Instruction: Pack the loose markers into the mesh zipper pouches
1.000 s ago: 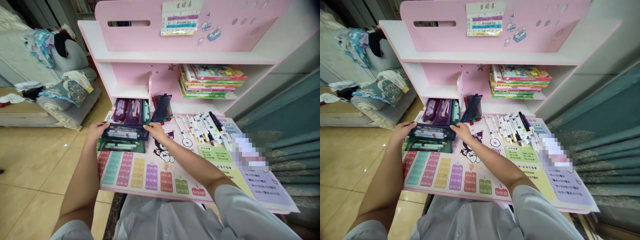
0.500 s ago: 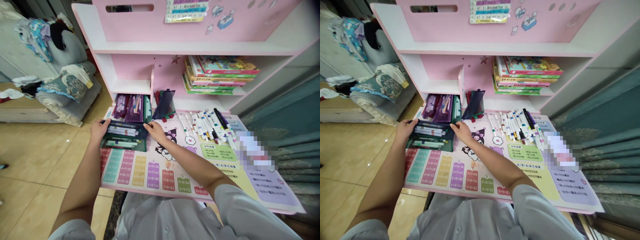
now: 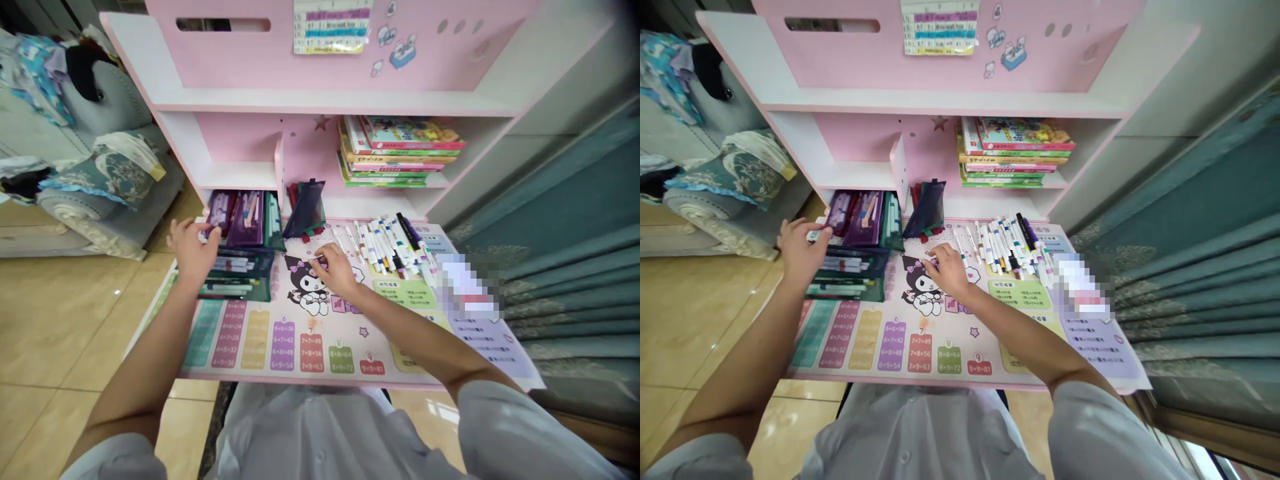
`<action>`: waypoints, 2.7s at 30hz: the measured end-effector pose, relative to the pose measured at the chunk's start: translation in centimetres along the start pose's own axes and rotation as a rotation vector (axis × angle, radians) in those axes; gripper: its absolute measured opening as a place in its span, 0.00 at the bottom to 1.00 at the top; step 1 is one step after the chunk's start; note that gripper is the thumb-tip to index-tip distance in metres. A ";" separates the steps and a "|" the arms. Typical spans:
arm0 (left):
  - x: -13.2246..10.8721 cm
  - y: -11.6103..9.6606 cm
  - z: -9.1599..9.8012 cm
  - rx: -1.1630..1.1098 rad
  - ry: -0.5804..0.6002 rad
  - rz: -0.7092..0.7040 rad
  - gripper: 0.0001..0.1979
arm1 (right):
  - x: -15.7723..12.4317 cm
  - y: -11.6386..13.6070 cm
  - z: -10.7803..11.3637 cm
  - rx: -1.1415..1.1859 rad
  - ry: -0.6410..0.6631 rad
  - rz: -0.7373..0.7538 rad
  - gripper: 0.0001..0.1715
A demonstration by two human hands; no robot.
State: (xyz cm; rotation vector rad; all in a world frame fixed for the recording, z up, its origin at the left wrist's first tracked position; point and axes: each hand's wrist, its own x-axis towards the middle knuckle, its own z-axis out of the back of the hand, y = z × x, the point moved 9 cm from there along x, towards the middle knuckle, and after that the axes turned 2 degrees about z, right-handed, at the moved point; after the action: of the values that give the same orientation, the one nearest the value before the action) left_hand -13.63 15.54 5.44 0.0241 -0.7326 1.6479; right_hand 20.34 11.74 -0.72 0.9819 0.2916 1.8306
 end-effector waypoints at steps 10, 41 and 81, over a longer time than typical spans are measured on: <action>0.0 -19.1 -11.8 0.066 0.342 -0.351 0.18 | -3.2 -1.1 0.3 -0.008 0.103 0.085 0.06; 4.5 -19.5 -20.3 0.379 0.482 0.032 0.39 | -2.8 -1.3 1.5 0.028 0.014 0.202 0.03; -12.6 -18.1 -6.6 0.007 0.448 -0.465 0.03 | -4.1 -2.6 10.0 -0.154 0.008 0.406 0.10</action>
State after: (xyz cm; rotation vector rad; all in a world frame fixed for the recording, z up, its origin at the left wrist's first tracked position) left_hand 8.03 8.03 3.04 -0.1554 -0.3422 1.1522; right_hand 30.11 7.25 2.15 0.9757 -0.0515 2.1858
